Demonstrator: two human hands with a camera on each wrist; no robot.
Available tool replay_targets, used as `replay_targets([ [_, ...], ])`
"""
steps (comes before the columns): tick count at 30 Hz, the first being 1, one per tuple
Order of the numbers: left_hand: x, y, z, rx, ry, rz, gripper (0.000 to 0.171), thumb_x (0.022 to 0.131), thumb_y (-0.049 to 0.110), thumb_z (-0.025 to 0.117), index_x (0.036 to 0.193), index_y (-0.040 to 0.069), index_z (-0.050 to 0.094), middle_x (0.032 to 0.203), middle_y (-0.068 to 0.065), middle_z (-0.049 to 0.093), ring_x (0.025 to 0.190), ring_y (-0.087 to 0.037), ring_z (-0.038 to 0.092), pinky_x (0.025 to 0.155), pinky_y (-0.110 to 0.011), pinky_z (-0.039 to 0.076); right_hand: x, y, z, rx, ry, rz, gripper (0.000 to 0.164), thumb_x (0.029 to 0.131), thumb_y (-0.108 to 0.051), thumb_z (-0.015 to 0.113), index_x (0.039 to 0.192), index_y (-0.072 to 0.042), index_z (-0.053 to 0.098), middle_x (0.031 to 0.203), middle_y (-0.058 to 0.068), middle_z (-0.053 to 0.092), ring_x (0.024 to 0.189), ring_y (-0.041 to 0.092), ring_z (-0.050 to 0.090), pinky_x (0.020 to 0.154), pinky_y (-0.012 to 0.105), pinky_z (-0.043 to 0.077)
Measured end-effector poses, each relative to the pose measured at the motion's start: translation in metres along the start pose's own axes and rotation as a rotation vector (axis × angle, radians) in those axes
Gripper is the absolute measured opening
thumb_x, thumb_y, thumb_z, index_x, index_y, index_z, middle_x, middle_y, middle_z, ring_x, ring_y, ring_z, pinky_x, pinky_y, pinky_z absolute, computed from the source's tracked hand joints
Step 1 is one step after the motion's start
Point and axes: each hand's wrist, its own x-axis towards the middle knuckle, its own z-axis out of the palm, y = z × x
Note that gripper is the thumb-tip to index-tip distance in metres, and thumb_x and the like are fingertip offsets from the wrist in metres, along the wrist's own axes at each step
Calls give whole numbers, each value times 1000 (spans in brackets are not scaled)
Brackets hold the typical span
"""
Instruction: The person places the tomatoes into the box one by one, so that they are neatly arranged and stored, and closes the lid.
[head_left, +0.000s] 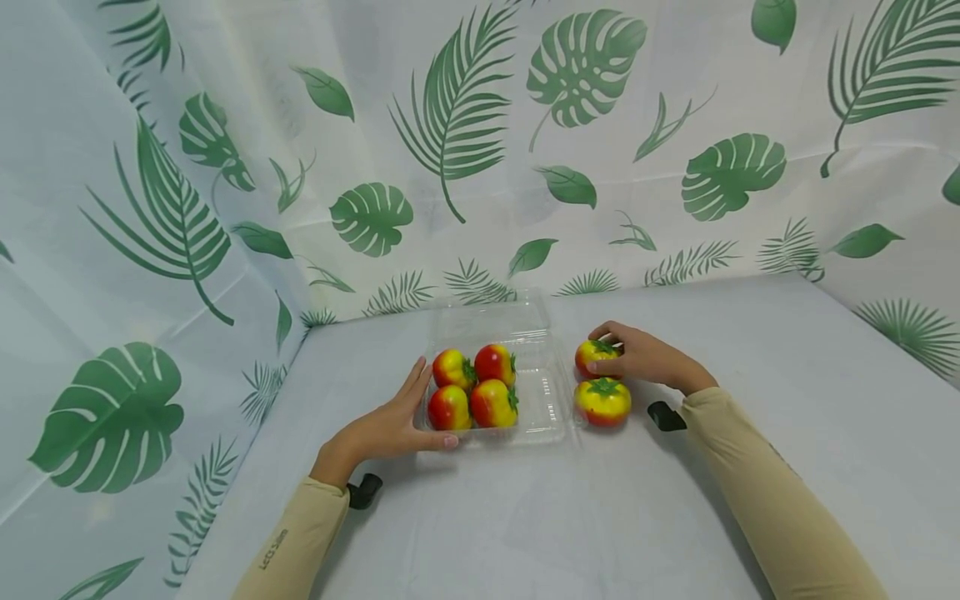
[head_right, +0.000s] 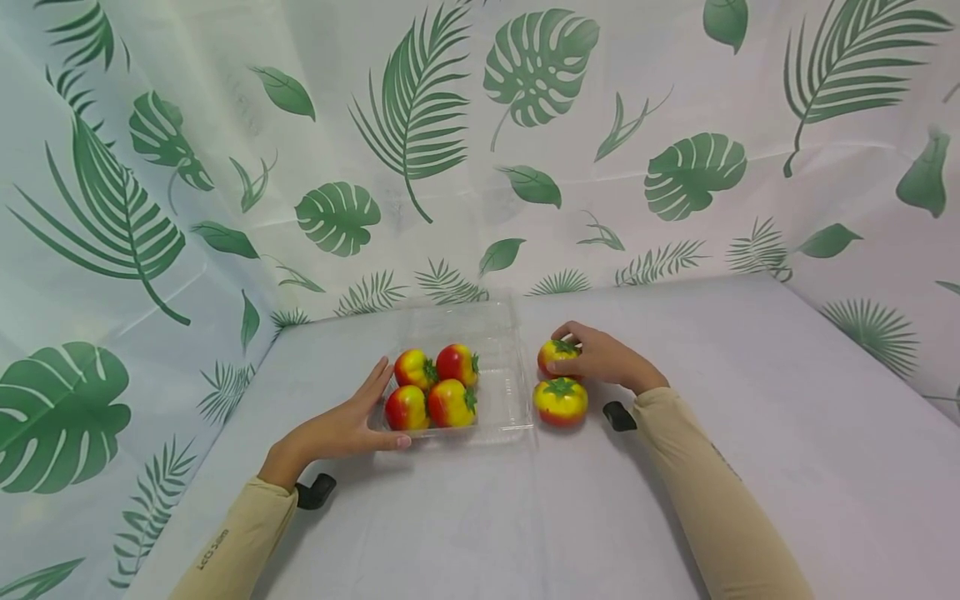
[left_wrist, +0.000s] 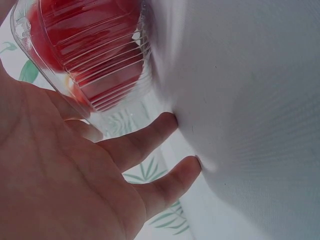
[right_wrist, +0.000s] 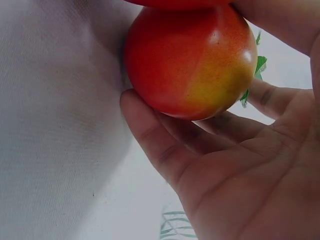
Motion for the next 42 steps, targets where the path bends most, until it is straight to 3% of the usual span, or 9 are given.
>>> replay_targets([
  [19, -1, 4, -1, -1, -4, -4, 132, 85, 67, 80, 174, 17, -3, 179, -2, -16, 164, -33, 9, 124, -61, 26, -5, -1, -6, 78, 48, 8, 59, 101, -32, 72, 145, -1, 47, 150, 31, 49, 134, 49, 49, 110, 65, 47],
  [33, -1, 3, 0, 6, -2, -4, 128, 88, 62, 80, 173, 15, -4, 179, -2, -17, 164, -33, 8, 125, -60, 23, -5, -7, -10, 105, 95, 8, 67, 99, -33, 74, 146, 0, 39, 151, 30, 44, 134, 49, 47, 110, 67, 46],
  [38, -1, 2, 0, 10, 1, 0, 129, 87, 65, 79, 173, 15, -3, 179, -3, -16, 164, -35, 10, 124, -61, 25, -7, -12, -13, 123, 120, -27, 70, 102, -32, 72, 151, 1, 36, 154, 31, 43, 135, 50, 48, 109, 66, 47],
  [42, 0, 2, 1, 7, 8, 5, 129, 87, 65, 80, 174, 15, -1, 179, -3, -15, 163, -36, 13, 123, -62, 28, -9, -18, -15, 137, 135, -82, 71, 104, -34, 70, 160, -5, 36, 155, 30, 44, 134, 50, 50, 108, 65, 49],
])
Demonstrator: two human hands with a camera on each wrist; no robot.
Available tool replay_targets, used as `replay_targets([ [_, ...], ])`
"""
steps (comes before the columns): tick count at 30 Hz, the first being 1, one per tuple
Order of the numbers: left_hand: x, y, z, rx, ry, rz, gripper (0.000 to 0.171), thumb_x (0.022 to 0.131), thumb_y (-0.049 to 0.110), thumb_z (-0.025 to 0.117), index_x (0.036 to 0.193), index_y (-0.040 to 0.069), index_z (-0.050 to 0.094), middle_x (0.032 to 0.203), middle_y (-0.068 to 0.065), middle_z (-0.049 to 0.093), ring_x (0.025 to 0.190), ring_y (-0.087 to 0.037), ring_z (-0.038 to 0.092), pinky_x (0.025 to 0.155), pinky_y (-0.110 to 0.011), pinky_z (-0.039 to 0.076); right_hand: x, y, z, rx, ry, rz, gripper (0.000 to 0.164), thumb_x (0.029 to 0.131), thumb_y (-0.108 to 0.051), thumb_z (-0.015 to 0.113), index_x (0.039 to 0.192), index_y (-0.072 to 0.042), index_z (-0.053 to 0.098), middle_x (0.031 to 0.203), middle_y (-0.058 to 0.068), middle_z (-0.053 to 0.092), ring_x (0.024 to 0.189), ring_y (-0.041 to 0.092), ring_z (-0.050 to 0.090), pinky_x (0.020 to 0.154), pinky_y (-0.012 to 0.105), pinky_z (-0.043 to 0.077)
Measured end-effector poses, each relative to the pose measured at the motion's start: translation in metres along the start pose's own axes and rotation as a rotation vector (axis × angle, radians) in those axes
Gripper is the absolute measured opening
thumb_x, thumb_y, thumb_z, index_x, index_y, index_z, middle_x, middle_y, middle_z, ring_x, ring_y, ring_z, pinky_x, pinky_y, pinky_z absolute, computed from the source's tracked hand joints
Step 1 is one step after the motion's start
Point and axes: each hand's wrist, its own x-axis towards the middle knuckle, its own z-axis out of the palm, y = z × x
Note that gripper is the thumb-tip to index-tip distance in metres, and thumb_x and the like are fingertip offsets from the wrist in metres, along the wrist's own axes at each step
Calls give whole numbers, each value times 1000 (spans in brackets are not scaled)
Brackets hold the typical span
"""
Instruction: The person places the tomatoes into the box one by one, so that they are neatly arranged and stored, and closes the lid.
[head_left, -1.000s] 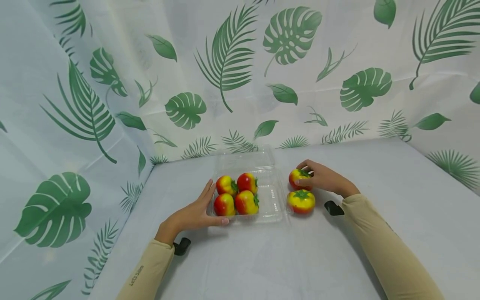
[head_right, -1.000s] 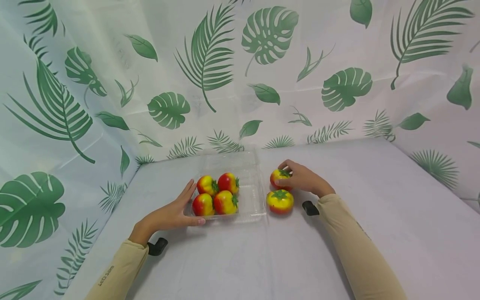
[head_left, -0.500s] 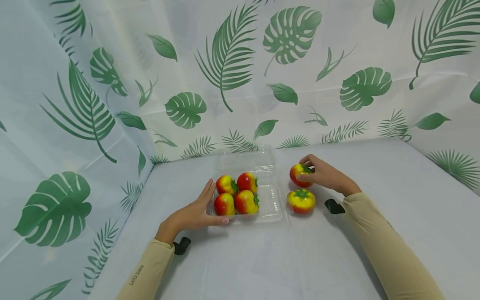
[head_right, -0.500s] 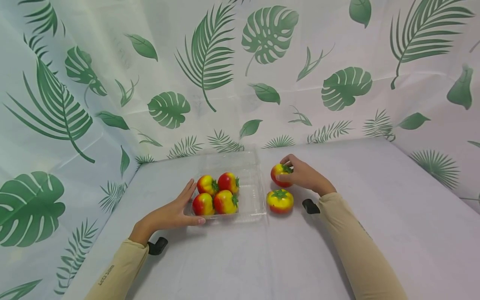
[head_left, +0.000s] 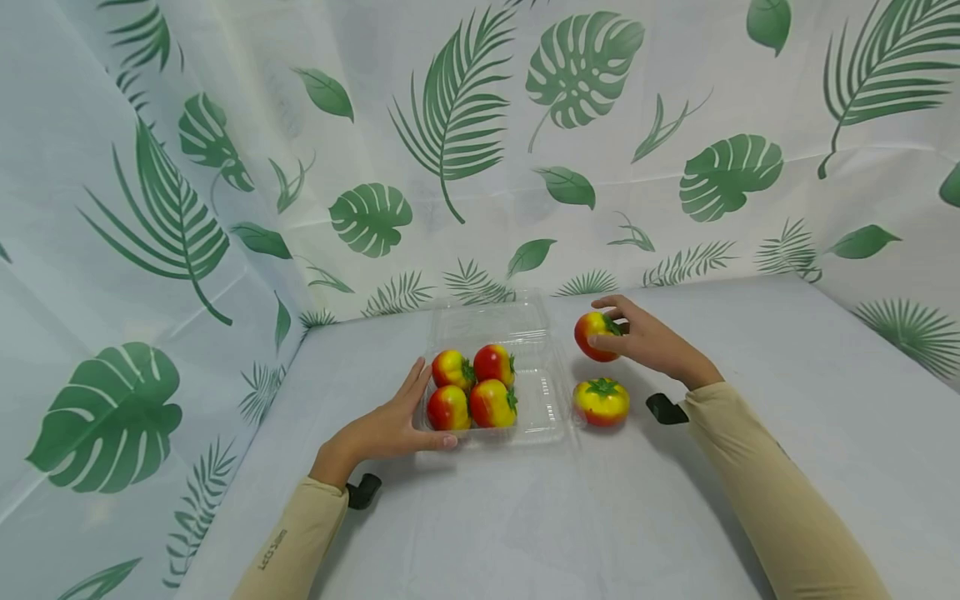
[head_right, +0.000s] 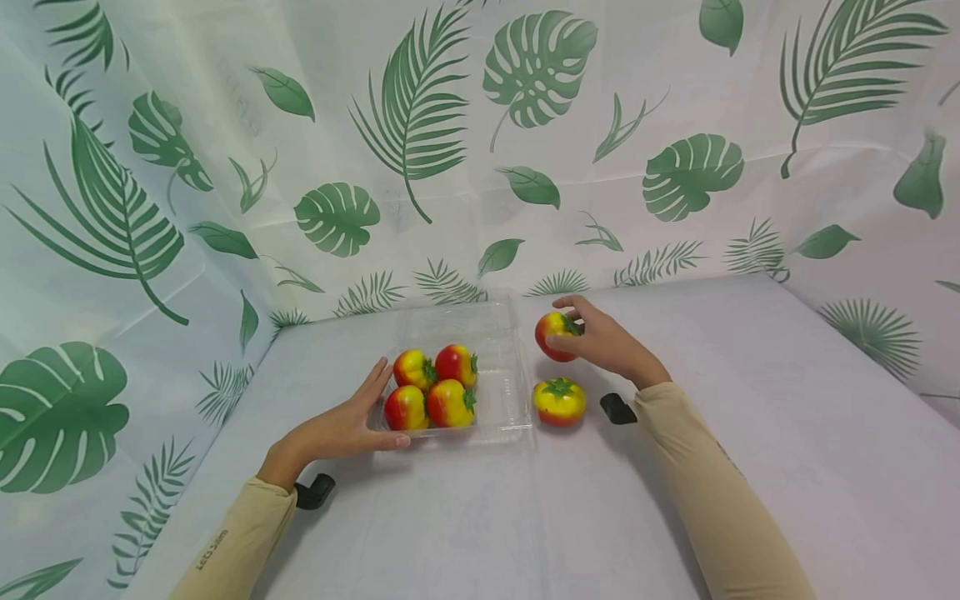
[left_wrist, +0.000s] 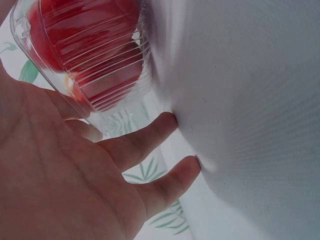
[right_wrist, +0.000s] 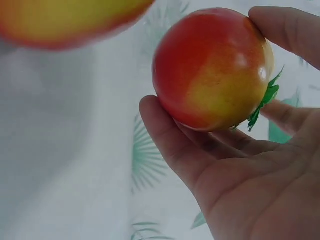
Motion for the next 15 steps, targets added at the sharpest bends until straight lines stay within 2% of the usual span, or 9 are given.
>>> replay_targets([
  [4, -1, 0, -1, -4, 1, 0, 129, 86, 65, 80, 174, 15, 0, 179, -4, -14, 163, -37, 14, 123, -63, 28, -2, -9, 0, -19, 11, -31, 69, 105, -40, 69, 162, -14, 41, 155, 26, 48, 132, 48, 53, 104, 61, 53],
  [8, -1, 0, -1, -6, 0, -3, 129, 86, 66, 80, 174, 15, 0, 179, -3, -14, 163, -37, 14, 123, -63, 28, -3, -17, 0, -38, 19, -30, 68, 105, -46, 67, 162, -18, 44, 157, 22, 47, 132, 49, 53, 102, 61, 54],
  [15, 0, 0, -1, -6, 2, -9, 128, 87, 65, 80, 174, 17, -1, 179, -3, -14, 163, -37, 14, 122, -64, 29, -2, -28, 3, -18, 34, -46, 65, 104, -46, 69, 157, -15, 47, 148, 20, 53, 131, 48, 55, 103, 58, 55],
])
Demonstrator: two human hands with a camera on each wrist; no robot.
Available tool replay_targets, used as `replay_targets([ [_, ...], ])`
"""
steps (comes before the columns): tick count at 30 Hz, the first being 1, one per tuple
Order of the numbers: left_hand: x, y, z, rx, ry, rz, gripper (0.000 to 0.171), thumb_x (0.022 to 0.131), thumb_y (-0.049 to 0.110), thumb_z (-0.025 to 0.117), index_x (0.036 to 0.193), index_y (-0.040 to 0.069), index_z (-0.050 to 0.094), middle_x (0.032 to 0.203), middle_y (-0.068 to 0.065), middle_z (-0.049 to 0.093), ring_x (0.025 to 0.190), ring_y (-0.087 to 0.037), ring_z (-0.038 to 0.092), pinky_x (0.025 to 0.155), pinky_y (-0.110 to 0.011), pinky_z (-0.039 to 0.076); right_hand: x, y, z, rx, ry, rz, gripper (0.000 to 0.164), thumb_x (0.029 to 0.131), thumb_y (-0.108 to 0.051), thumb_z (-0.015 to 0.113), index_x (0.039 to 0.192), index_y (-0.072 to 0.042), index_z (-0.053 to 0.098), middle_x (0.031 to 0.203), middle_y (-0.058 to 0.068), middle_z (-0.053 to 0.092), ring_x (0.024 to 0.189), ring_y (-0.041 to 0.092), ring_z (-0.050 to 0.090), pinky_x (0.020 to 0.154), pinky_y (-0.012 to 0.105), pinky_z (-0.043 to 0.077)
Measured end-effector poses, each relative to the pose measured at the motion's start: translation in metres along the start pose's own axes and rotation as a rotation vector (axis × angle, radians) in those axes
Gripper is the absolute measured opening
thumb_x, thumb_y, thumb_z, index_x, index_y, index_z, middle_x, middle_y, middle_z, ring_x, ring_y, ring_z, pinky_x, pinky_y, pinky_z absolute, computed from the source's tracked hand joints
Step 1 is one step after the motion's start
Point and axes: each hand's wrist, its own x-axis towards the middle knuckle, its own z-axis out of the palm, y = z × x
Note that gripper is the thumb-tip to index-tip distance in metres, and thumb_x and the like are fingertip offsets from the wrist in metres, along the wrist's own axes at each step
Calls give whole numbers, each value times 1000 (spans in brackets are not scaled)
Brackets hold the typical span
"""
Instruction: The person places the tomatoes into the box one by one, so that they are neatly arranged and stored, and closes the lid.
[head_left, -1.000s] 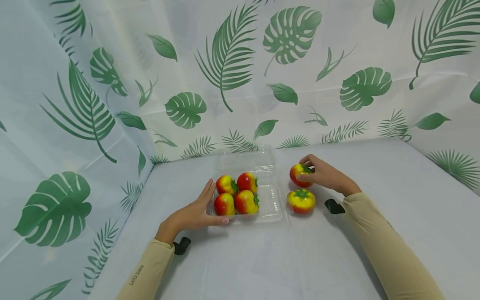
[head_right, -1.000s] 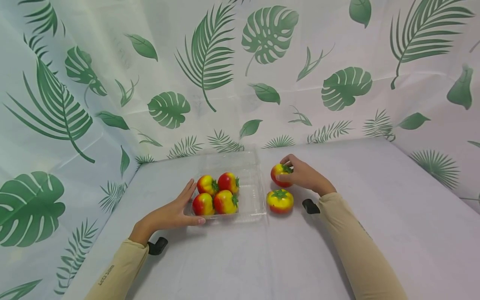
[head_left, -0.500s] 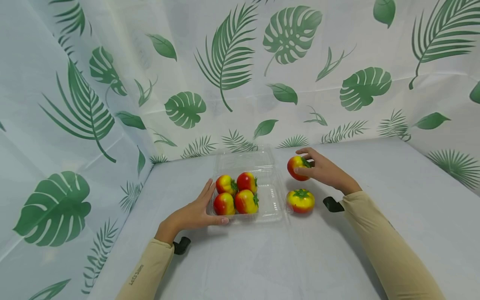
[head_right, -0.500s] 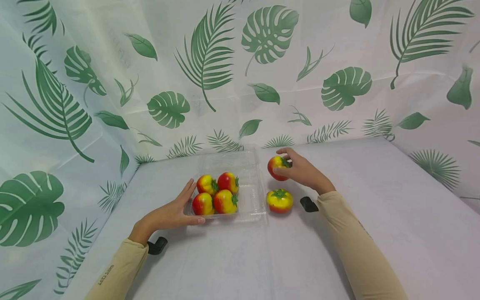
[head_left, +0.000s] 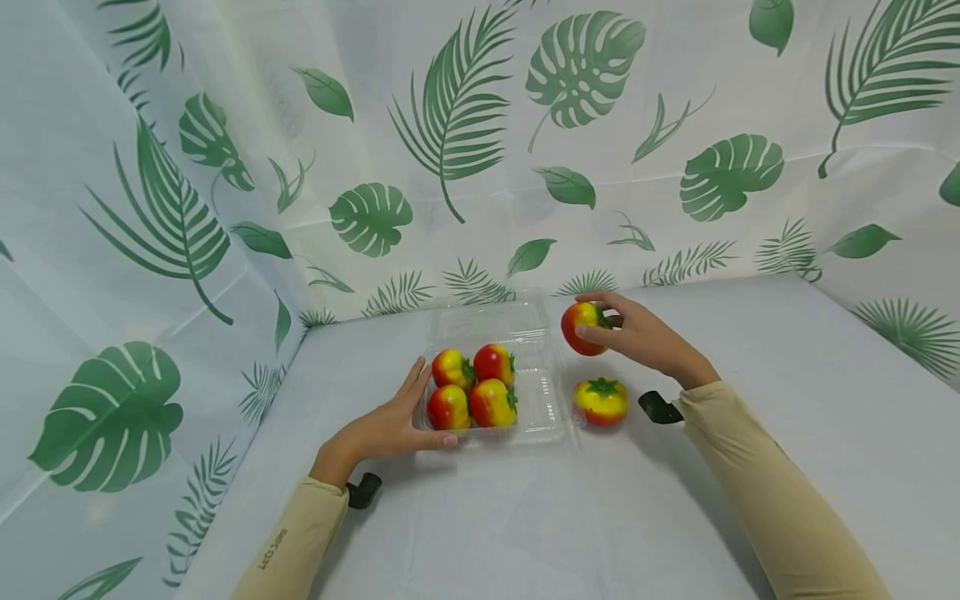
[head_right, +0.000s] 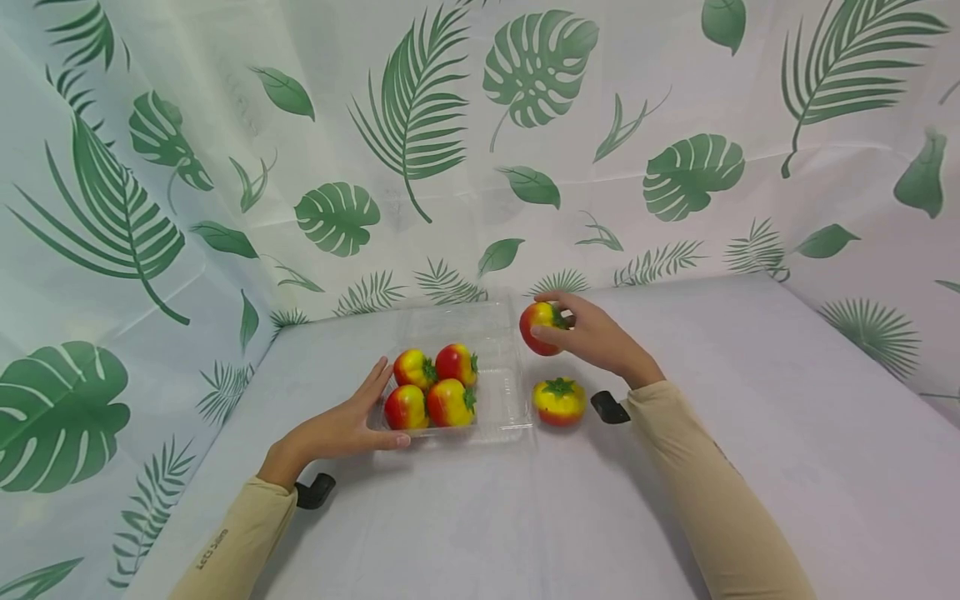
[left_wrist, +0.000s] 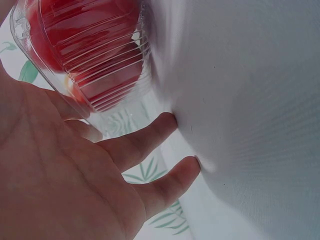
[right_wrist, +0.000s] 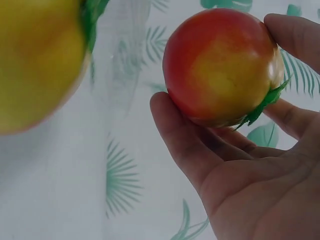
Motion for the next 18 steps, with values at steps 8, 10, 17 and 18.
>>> replay_targets([
  [8, 0, -1, 1, 2, 0, -4, 129, 86, 67, 79, 174, 17, -1, 179, -3, -14, 162, -38, 15, 122, -64, 29, 0, -15, 7, 45, 12, -42, 61, 103, -38, 73, 150, -8, 48, 142, 18, 57, 130, 44, 58, 103, 56, 56],
  [10, 0, -1, 1, 4, 0, -3, 129, 86, 67, 79, 174, 17, -1, 179, -3, -14, 162, -37, 15, 122, -64, 29, -1, -18, 10, 56, 13, -59, 61, 103, -35, 74, 150, -7, 48, 142, 18, 58, 130, 42, 58, 102, 55, 56],
  [17, 1, -1, 1, 9, -2, -5, 130, 86, 67, 80, 174, 18, -2, 179, -2, -15, 163, -36, 14, 122, -63, 28, -1, -23, 22, 75, -1, -100, 59, 102, -30, 76, 148, -6, 49, 140, 16, 61, 129, 38, 59, 101, 51, 57],
  [18, 1, -2, 1, 8, -1, -3, 130, 85, 67, 80, 174, 18, -2, 179, -2, -15, 163, -36, 14, 122, -64, 28, 0, -23, 24, 75, -5, -104, 59, 102, -30, 76, 148, -5, 49, 140, 16, 61, 129, 39, 59, 101, 51, 57],
])
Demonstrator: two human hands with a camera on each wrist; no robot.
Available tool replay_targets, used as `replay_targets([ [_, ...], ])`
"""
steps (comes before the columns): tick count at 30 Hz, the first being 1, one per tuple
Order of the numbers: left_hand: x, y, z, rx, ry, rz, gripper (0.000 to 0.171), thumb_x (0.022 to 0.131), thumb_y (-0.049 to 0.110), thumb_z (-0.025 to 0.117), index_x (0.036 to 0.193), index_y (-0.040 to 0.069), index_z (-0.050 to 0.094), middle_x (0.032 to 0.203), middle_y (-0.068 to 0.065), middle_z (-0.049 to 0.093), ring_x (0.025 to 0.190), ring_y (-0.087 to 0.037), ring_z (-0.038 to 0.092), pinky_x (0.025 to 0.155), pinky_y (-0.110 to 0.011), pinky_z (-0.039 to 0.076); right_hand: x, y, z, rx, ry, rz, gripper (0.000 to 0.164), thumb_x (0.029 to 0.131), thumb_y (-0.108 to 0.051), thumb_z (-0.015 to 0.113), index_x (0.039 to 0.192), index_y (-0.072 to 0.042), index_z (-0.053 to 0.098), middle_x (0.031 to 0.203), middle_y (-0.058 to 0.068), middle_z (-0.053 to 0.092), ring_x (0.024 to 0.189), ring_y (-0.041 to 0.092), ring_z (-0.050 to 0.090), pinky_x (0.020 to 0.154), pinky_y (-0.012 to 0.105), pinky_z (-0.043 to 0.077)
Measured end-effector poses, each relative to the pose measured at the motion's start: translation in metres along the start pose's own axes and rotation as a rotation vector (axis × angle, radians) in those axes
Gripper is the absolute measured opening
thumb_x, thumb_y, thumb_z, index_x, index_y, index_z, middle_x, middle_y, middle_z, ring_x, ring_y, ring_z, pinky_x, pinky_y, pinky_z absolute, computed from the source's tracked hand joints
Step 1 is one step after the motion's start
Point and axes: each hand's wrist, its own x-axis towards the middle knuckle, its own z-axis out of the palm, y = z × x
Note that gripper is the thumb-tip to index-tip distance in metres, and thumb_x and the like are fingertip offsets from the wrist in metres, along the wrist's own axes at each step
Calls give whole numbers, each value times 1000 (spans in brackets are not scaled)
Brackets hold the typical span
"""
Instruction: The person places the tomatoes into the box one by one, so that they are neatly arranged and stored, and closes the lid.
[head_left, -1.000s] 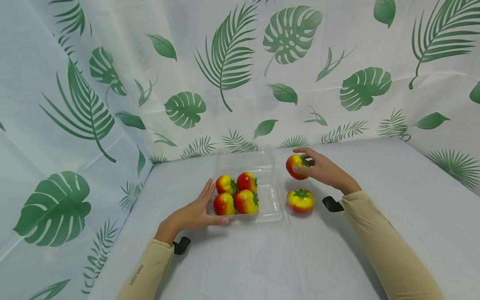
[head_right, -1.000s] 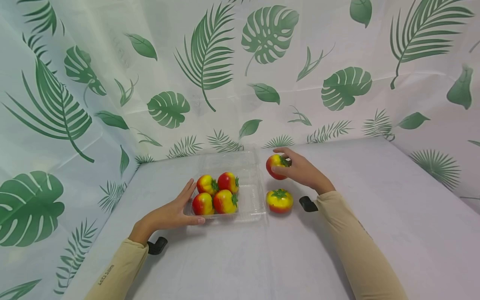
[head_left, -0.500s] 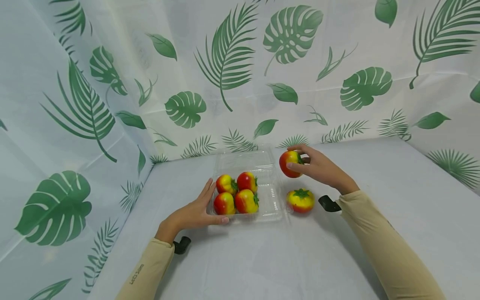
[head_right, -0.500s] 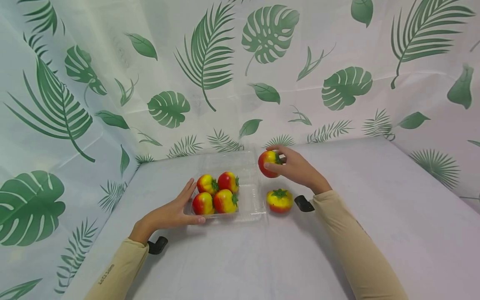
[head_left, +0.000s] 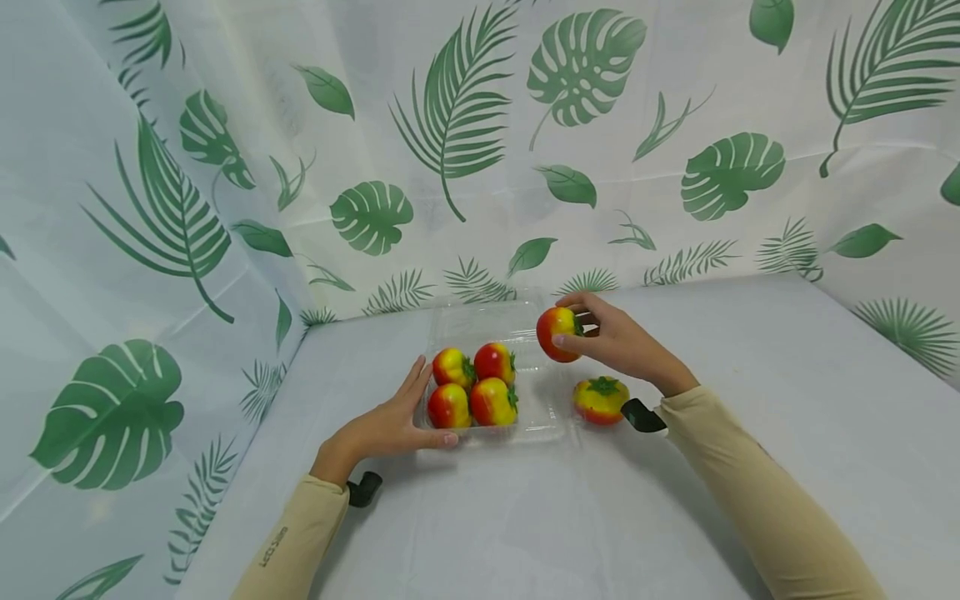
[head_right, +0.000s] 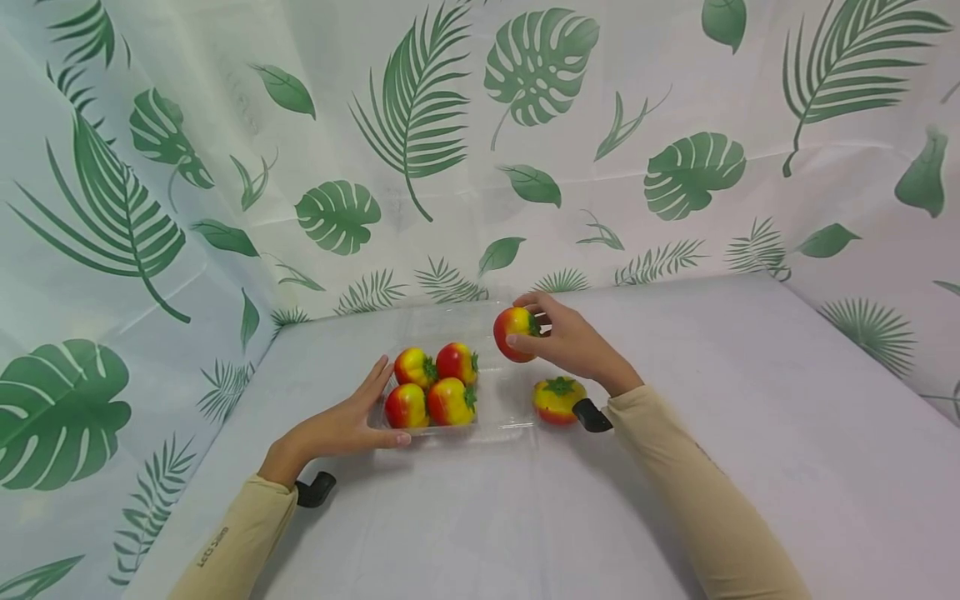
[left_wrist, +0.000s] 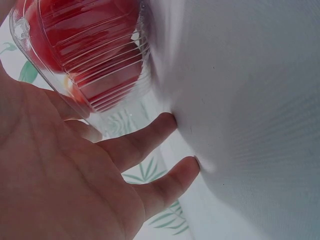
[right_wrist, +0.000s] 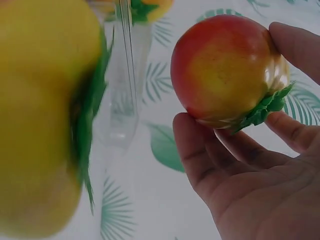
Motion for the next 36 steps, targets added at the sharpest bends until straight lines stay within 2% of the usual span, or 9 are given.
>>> replay_targets([
  [10, 1, -2, 0, -3, 0, 5, 129, 86, 66, 80, 174, 18, -2, 179, -1, -16, 163, -36, 13, 122, -63, 28, 7, 3, 19, -3, -53, -20, 58, 100, -28, 78, 144, -4, 48, 139, 16, 61, 136, 41, 54, 107, 57, 52],
  [22, 1, -1, -1, -3, -4, 4, 128, 87, 66, 79, 174, 18, -1, 179, -1, -16, 163, -36, 13, 122, -64, 28, 13, 11, 34, -32, -87, -79, 53, 98, -22, 80, 138, -3, 50, 130, 14, 66, 129, 39, 61, 106, 54, 54],
  [30, 1, -2, -1, -1, -3, -5, 129, 86, 66, 80, 174, 20, -2, 179, 2, -16, 163, -35, 13, 123, -63, 28, 15, 9, 39, -107, -112, -64, 52, 96, -21, 81, 137, -4, 53, 130, 14, 66, 125, 36, 59, 107, 58, 52],
  [36, 1, -1, -1, -4, -3, -6, 129, 86, 66, 80, 174, 20, -2, 179, 1, -16, 163, -36, 13, 121, -65, 29, 16, 12, 43, -178, -119, -62, 50, 96, -18, 81, 136, -3, 54, 129, 15, 67, 121, 34, 61, 107, 56, 52],
])
